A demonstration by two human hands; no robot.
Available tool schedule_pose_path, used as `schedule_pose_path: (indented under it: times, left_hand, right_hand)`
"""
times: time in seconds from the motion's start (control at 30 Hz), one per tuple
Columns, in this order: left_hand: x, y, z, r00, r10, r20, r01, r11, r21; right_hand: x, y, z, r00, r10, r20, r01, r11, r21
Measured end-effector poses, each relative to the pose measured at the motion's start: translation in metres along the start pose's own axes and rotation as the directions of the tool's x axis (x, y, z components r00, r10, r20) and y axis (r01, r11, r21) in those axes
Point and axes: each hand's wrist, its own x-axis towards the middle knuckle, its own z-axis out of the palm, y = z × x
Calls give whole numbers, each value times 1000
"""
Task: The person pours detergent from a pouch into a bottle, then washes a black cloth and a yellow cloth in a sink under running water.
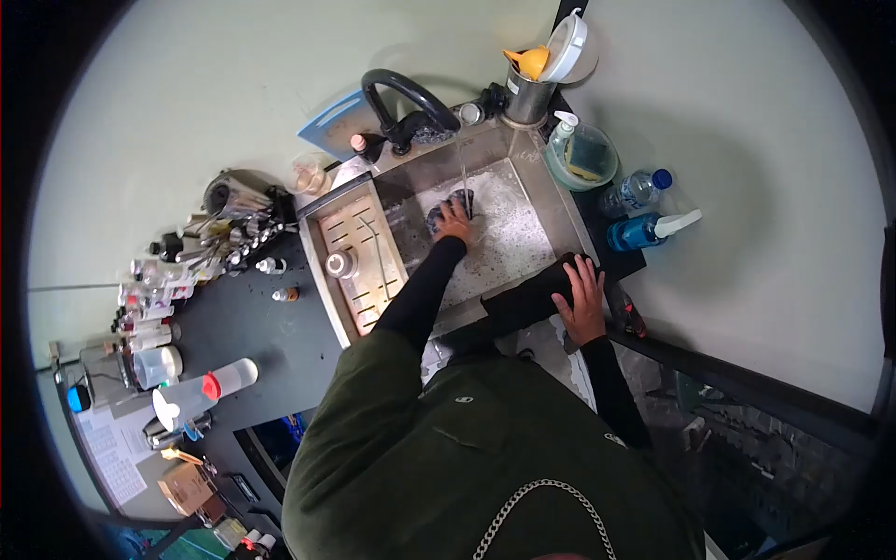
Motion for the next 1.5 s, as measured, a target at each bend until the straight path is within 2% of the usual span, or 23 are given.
schedule_pose_path:
  times: [0.17,0.27,0.33,0.4,0.47,0.5,0.57,0.6,0.67,0.73,0.8,0.87,0.93,0.97,1.0,1.07,1.1,1.13,1.27,1.33,1.4,1.47,1.5]
  left_hand:
    - [46,-22,29,992,-105,74,98,991,92]
    - [37,-23,46,993,81,85,-91,989,117]
    - [16,-4,27,999,9,-54,-21,970,-241]
    - [25,-19,47,968,101,-228,-162,950,-265]
    - [11,-8,24,1000,14,-6,-12,449,-893]
    - [-9,7,-4,1000,8,-18,-19,451,-892]
    - [-59,47,-61,966,69,250,260,-261,-930]
    - [-64,52,-61,970,57,235,242,-260,-935]
    - [-69,58,-54,997,-43,60,48,-239,-970]
    - [-70,55,-60,956,-236,-173,-30,510,-860]
    - [-60,55,-48,719,-314,-620,-212,750,-626]
    - [-69,68,-69,684,-373,-627,-191,738,-647]
    - [-71,72,-55,864,-166,-476,-325,538,-778]
    - [-81,83,-55,855,-154,-495,-342,550,-762]
    - [-91,92,-58,848,-137,-512,-359,561,-746]
    - [-53,65,-34,852,-207,-481,-323,515,-794]
    - [-43,53,-32,852,-201,-483,-317,536,-782]
    - [-44,52,-32,857,-183,-482,-325,534,-781]
    - [-73,94,-46,909,-73,-410,-323,499,-804]
    - [-59,84,-59,949,-142,-282,-212,378,-901]
    - [-46,85,-66,904,-168,-393,-288,438,-851]
    - [-38,89,-69,801,-194,-566,-382,562,-734]
    - [-35,96,-65,880,-76,-469,-360,538,-762]
  right_hand:
    - [16,-13,-10,986,133,-102,-79,907,413]
    - [35,-10,-5,977,210,45,-199,802,564]
    - [56,-13,5,957,257,137,-281,687,670]
    - [80,-16,25,930,278,240,-359,554,751]
    - [110,-9,68,924,300,239,-365,497,787]
    - [126,-8,95,928,289,236,-356,495,792]
    - [155,-15,130,817,423,391,-522,256,814]
    - [168,-23,135,774,452,444,-563,169,809]
    - [187,-45,115,737,138,662,-604,-306,736]
    - [191,-55,141,802,103,589,-559,-220,800]
    - [197,-79,144,865,192,464,-403,-288,869]
    - [200,-105,121,826,219,519,-429,-353,831]
    - [216,-89,127,749,133,649,-583,-331,741]
    - [232,-56,154,831,130,541,-555,124,823]
    - [233,-46,164,808,-23,588,-586,-139,799]
    - [216,-80,124,681,5,733,-700,-290,652]
    - [202,-93,120,763,-116,637,-630,-354,691]
    - [192,-100,119,851,-69,520,-522,-218,825]
    - [218,-59,114,698,-46,715,-705,-217,675]
    - [221,-65,117,752,-86,654,-651,-251,716]
    - [205,-90,93,857,-104,505,-515,-168,840]
    - [224,-71,115,801,-133,583,-596,-266,758]
    - [245,-24,161,799,-324,506,-599,-499,626]
